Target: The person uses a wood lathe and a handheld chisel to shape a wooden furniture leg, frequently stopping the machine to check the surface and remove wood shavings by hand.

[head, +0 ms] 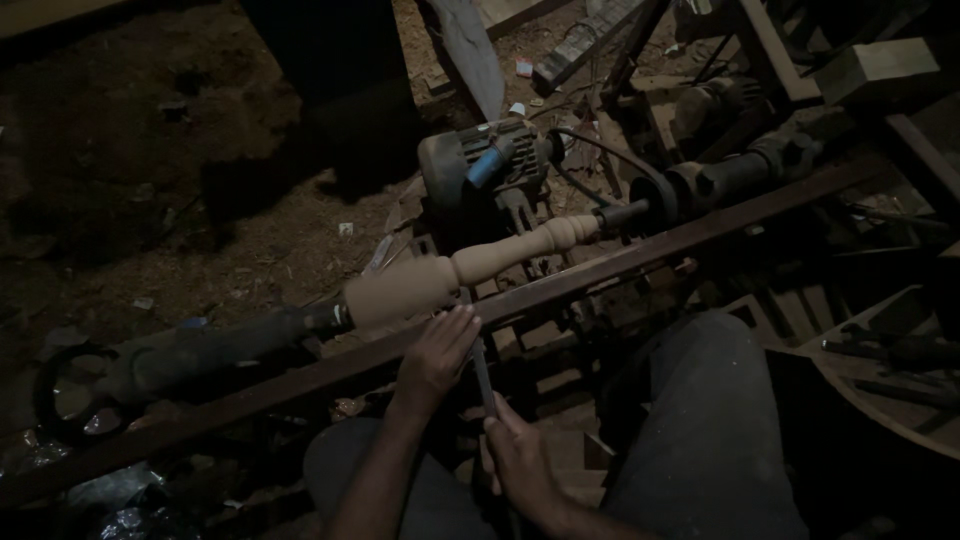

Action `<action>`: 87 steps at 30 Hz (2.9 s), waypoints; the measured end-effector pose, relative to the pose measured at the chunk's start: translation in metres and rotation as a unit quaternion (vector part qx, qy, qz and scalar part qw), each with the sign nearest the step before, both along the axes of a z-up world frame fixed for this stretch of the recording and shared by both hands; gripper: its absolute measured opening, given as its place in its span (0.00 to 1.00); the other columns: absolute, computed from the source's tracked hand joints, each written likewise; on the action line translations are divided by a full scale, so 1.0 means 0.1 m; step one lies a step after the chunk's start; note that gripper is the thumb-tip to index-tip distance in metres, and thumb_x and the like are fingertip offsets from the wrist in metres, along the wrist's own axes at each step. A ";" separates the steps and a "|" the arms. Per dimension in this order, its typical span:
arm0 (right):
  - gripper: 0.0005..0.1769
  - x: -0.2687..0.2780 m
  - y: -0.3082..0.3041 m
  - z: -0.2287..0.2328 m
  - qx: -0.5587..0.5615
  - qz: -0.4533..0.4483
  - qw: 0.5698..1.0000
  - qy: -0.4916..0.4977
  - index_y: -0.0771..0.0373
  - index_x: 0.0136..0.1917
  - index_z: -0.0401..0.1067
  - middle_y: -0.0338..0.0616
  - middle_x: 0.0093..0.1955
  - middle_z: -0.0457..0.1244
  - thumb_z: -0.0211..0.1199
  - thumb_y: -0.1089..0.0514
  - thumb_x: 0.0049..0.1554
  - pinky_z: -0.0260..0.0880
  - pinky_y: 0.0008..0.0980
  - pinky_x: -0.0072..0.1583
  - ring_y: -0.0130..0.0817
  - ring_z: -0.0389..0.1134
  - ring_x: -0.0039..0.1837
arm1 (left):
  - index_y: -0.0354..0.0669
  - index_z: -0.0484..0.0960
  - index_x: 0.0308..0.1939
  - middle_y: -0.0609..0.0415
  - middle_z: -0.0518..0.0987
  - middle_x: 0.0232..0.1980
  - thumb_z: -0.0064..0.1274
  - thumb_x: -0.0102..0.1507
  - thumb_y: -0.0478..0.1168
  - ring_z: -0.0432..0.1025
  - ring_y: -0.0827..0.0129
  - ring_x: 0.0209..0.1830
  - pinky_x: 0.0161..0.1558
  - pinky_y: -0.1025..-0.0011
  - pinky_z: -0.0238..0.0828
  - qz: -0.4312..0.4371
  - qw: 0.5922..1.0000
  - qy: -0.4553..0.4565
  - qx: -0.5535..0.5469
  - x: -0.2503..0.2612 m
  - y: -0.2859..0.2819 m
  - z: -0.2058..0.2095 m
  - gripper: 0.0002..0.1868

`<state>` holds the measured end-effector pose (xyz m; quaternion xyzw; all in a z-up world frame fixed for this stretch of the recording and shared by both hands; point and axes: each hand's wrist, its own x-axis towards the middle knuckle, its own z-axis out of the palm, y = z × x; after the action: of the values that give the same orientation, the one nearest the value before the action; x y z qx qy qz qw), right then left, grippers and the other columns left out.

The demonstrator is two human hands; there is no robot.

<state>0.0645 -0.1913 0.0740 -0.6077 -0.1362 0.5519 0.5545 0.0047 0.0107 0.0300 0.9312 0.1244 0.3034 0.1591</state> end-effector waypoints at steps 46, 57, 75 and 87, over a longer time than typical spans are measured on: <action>0.31 0.17 -0.05 -0.14 -0.076 -0.036 0.995 -0.050 0.64 0.77 0.63 0.36 0.23 0.57 0.52 0.51 0.64 0.55 0.29 0.28 0.25 0.54 0.23 | 0.36 0.76 0.67 0.40 0.74 0.70 0.51 0.65 0.33 0.69 0.51 0.72 0.72 0.53 0.65 0.032 0.999 -0.017 -0.015 0.07 -0.12 -0.30 0.24; 0.32 0.40 -0.13 -0.16 -0.071 0.014 0.995 -0.065 0.63 0.79 0.58 0.39 0.22 0.58 0.50 0.53 0.64 0.56 0.30 0.26 0.26 0.54 0.21 | 0.34 0.75 0.67 0.40 0.75 0.71 0.52 0.64 0.31 0.68 0.53 0.74 0.74 0.56 0.64 0.075 0.997 -0.015 0.030 0.14 -0.24 -0.27 0.25; 0.34 0.60 -0.17 -0.13 -0.087 0.043 0.994 -0.057 0.65 0.80 0.59 0.38 0.22 0.56 0.52 0.48 0.65 0.55 0.29 0.27 0.25 0.54 0.21 | 0.33 0.75 0.67 0.40 0.75 0.70 0.52 0.64 0.30 0.69 0.54 0.73 0.75 0.56 0.63 0.114 0.993 -0.036 0.017 0.22 -0.37 -0.23 0.26; 0.33 0.76 -0.16 -0.06 -0.120 0.067 0.989 -0.060 0.64 0.80 0.55 0.42 0.22 0.58 0.50 0.53 0.65 0.57 0.31 0.27 0.29 0.53 0.20 | 0.32 0.74 0.68 0.39 0.73 0.73 0.49 0.64 0.29 0.67 0.53 0.75 0.76 0.56 0.62 0.143 0.989 -0.029 0.037 0.28 -0.47 -0.21 0.26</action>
<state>0.1409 -0.2074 0.0677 -0.6917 -0.1425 0.5624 0.4300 0.0331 -0.0367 0.0086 0.9000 0.2404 0.3540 0.0827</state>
